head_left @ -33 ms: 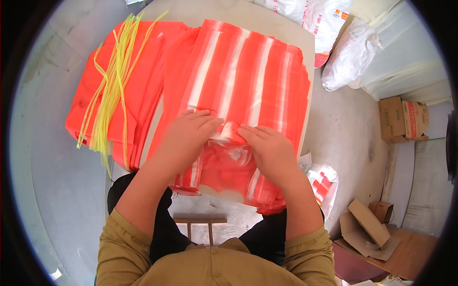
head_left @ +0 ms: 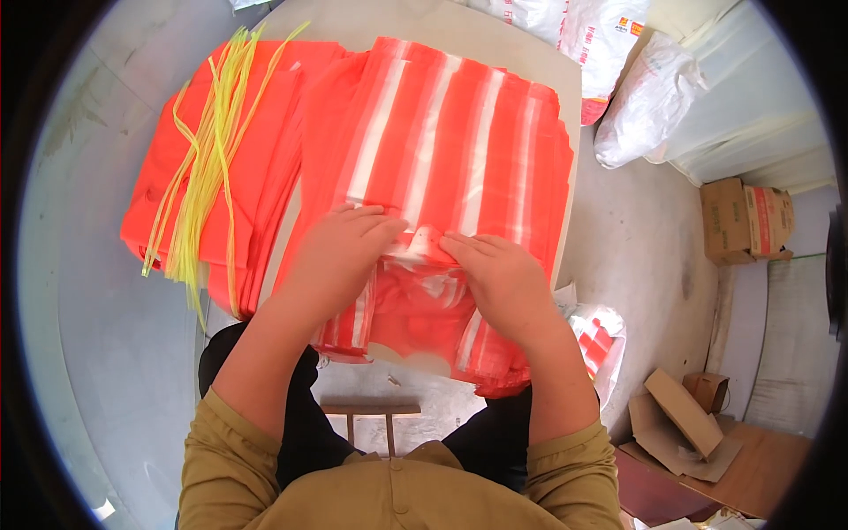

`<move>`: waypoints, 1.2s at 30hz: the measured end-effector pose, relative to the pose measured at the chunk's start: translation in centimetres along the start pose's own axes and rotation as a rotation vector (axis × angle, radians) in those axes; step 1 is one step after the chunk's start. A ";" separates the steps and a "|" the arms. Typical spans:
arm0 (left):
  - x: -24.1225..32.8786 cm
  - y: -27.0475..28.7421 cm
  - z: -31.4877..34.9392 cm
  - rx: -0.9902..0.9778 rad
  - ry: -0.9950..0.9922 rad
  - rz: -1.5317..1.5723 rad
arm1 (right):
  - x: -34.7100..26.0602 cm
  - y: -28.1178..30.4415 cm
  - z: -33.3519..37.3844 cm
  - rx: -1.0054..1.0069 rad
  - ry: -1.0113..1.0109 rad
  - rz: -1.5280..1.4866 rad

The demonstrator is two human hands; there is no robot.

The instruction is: The person folds red and white striped plastic bags into compact rectangles and secures them with yellow plastic ties. They repeat this process for multiple bags, placing the finished bundles into a white plastic bag on the floor.

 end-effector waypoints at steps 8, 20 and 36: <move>-2.5 3.6 1.3 -0.185 0.331 0.281 | 0.2 3.2 -0.3 -0.285 -0.223 -0.130; -3.1 4.1 2.1 -0.252 0.337 0.406 | 0.6 2.8 -0.4 -0.401 -0.227 -0.227; 4.3 0.9 -0.6 -0.435 0.025 0.052 | 1.2 2.0 1.0 -0.461 -0.340 -0.782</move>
Point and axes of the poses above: each hand's wrist, its own z-axis away from the middle knuckle, its own y-axis out of the back of the hand, x = y × z, the point moved 5 cm from there along -z, towards the middle knuckle, and after that the axes turned 9 degrees about x, right-handed, at the moved point
